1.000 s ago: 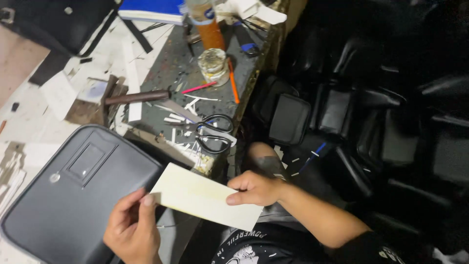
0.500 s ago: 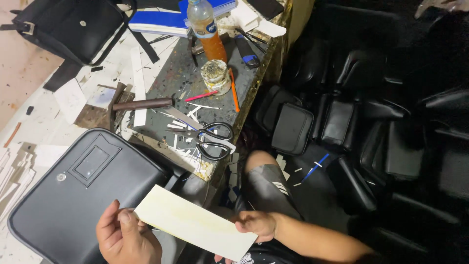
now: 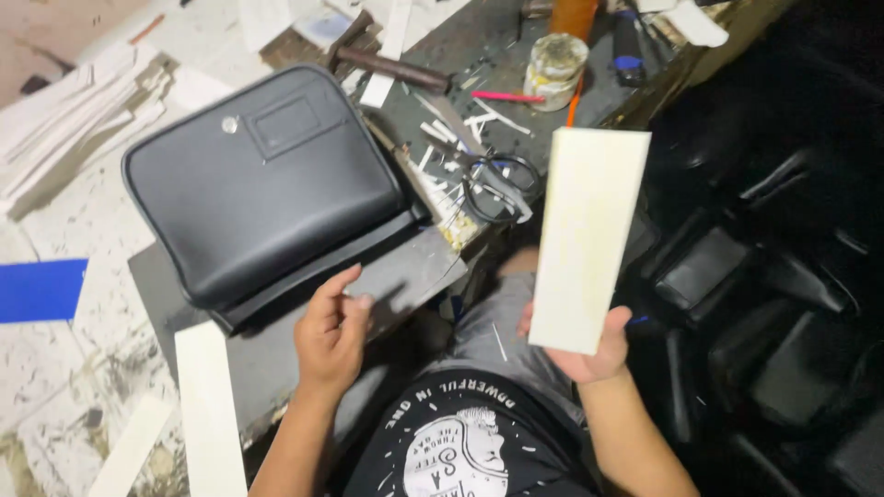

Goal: The recorder trims cardboard strips with scissors and inserts them into the interior compartments of a black leather bag.

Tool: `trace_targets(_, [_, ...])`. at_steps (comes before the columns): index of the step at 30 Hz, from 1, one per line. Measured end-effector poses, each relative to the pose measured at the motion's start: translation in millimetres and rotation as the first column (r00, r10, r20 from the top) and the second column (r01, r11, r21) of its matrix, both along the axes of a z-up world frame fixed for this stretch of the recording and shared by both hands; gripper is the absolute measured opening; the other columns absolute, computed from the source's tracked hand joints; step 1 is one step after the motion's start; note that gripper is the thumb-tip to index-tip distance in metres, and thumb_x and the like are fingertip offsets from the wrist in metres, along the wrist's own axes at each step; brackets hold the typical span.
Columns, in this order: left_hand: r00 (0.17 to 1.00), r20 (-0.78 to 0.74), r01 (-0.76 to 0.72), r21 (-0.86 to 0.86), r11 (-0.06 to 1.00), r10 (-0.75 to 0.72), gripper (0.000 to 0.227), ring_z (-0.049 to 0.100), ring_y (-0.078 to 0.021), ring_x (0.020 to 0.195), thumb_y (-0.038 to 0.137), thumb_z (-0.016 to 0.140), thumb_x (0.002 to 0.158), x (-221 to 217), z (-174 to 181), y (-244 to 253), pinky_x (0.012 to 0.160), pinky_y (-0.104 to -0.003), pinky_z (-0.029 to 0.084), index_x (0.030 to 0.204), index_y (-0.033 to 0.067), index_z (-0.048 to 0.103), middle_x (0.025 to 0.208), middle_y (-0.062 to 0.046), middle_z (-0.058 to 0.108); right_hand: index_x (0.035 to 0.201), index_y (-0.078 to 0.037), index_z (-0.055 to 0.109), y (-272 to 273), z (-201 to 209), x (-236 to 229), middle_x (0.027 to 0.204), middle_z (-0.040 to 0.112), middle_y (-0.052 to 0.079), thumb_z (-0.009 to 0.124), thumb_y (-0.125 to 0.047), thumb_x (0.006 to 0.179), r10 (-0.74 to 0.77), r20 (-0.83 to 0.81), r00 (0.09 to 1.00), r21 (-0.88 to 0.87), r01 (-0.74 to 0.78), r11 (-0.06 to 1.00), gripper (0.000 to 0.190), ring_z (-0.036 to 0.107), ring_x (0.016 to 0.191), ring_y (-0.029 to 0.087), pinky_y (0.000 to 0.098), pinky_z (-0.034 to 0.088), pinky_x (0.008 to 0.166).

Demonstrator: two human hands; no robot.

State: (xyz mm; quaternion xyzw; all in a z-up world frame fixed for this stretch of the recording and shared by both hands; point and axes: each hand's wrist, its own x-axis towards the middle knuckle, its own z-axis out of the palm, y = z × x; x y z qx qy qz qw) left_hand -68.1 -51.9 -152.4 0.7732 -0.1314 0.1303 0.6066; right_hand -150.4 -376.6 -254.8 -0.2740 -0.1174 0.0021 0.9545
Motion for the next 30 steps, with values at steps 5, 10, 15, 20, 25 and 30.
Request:
trace_targets(5, [0.972, 0.23, -0.04, 0.363, 0.931, -0.048, 0.053, 0.067, -0.0352, 0.101, 0.009, 0.081, 0.086, -8, -9, 13, 0.092, -0.047, 0.053, 0.135, 0.0033, 0.063, 0.109, -0.016, 0.067, 0.142, -0.003, 0.056, -4, 42, -10, 0.134, 0.063, 0.029, 0.05, -0.076, 0.091, -0.068, 0.08, 0.994, -0.049, 0.072, 0.996, 0.089, 0.065, 0.122, 0.041, 0.0538, 0.048, 0.109])
trace_targets(10, [0.945, 0.321, -0.116, 0.524, 0.844, -0.069, 0.041, 0.06, -0.0369, 0.121, 0.024, 0.078, 0.092, -6, -25, 20, 0.109, -0.052, 0.042, 0.13, 0.0109, 0.068, 0.124, -0.011, 0.064, 0.138, 0.0, 0.057, -1, 30, -28, 0.133, 0.063, 0.031, 0.045, -0.075, 0.092, -0.104, 0.073, 0.992, -0.027, 0.106, 0.994, 0.089, 0.067, 0.117, 0.044, 0.0593, 0.052, 0.101])
trace_targets(15, [0.955, 0.23, -0.032, 0.707, 0.706, -0.187, 0.053, 0.059, -0.0428, 0.128, 0.039, 0.075, 0.09, -14, -8, 9, 0.11, -0.055, 0.041, 0.132, 0.0067, 0.068, 0.132, -0.017, 0.068, 0.137, 0.004, 0.056, 6, 18, -34, 0.133, 0.062, 0.035, 0.043, -0.073, 0.094, -0.132, 0.009, 0.991, -0.025, 0.132, 0.991, 0.089, 0.068, 0.113, 0.046, 0.0579, 0.056, 0.093])
trace_targets(20, [0.89, 0.216, 0.302, 0.381, 0.874, -0.402, 0.026, 0.072, -0.0335, 0.107, 0.02, 0.077, 0.089, -25, -12, 8, 0.092, -0.045, 0.057, 0.114, 0.0117, 0.077, 0.113, -0.009, 0.077, 0.135, 0.003, 0.058, 11, 23, -29, 0.13, 0.063, 0.035, 0.047, -0.072, 0.094, -0.129, 0.001, 0.992, -0.052, 0.129, 0.99, 0.086, 0.069, 0.112, 0.047, 0.0581, 0.057, 0.089])
trace_targets(25, [0.931, 0.284, 0.169, 0.223, 0.96, -0.23, 0.015, 0.077, -0.0227, 0.093, 0.015, 0.079, 0.086, -21, -22, 18, 0.082, -0.034, 0.061, 0.101, 0.0141, 0.081, 0.099, -0.001, 0.079, 0.133, 0.003, 0.059, 20, 31, -20, 0.131, 0.064, 0.034, 0.047, -0.072, 0.094, -0.119, -0.02, 0.993, -0.077, 0.118, 0.99, 0.085, 0.07, 0.111, 0.045, 0.057, 0.058, 0.089])
trace_targets(30, [0.949, 0.254, 0.133, 0.207, 0.969, -0.185, 0.01, 0.075, -0.0279, 0.083, 0.011, 0.076, 0.089, -26, -19, 21, 0.073, -0.037, 0.06, 0.098, 0.012, 0.08, 0.092, -0.005, 0.078, 0.133, 0.002, 0.061, 32, 39, -17, 0.128, 0.065, 0.035, 0.051, -0.072, 0.092, -0.117, -0.027, 0.993, -0.094, 0.114, 0.989, 0.086, 0.071, 0.108, 0.048, 0.0595, 0.059, 0.086])
